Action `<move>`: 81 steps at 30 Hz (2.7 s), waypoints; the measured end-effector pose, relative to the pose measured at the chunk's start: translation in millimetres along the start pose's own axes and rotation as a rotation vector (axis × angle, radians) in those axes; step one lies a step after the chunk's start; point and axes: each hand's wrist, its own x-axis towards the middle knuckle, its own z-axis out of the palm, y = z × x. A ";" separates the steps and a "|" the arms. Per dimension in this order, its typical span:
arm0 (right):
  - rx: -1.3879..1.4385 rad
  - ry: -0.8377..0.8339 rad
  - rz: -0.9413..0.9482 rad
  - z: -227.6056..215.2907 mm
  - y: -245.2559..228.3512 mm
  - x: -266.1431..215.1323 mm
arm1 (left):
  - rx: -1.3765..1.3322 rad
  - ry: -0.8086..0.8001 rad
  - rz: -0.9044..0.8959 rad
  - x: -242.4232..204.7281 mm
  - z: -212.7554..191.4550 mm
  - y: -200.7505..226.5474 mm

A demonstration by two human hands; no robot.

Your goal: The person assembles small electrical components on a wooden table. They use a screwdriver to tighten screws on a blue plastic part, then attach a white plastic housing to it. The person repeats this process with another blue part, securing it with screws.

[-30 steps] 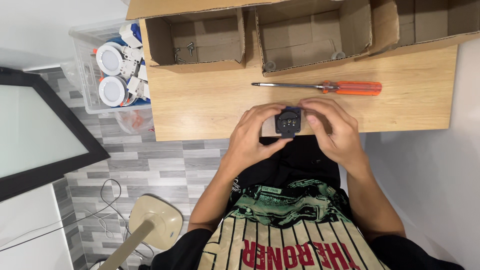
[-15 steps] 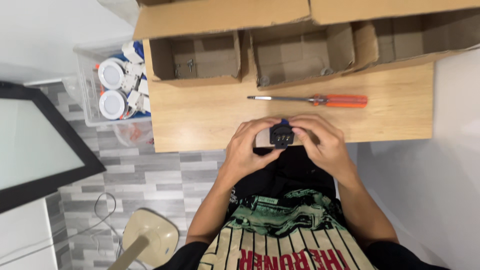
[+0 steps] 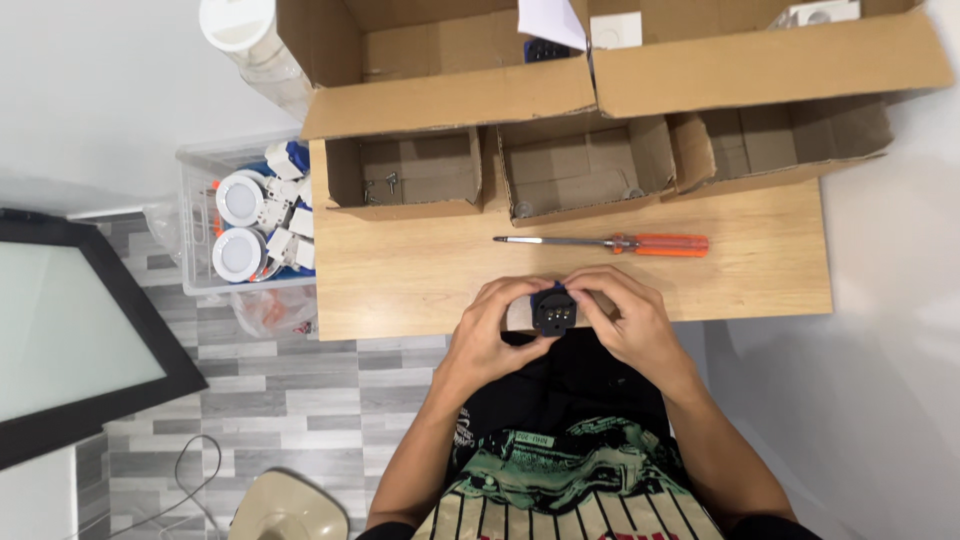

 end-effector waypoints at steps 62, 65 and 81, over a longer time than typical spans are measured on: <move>-0.182 0.126 -0.511 14.9 -17.2 4.7 | -0.976 0.315 -0.172 -52.8 -16.2 -29.0; -0.286 0.107 -0.604 19.8 -19.0 7.9 | -1.026 0.313 -0.180 -61.9 -9.7 -53.5; -0.294 0.065 -0.609 35.5 7.3 -19.3 | -1.058 0.335 -0.241 -47.9 -16.4 -36.3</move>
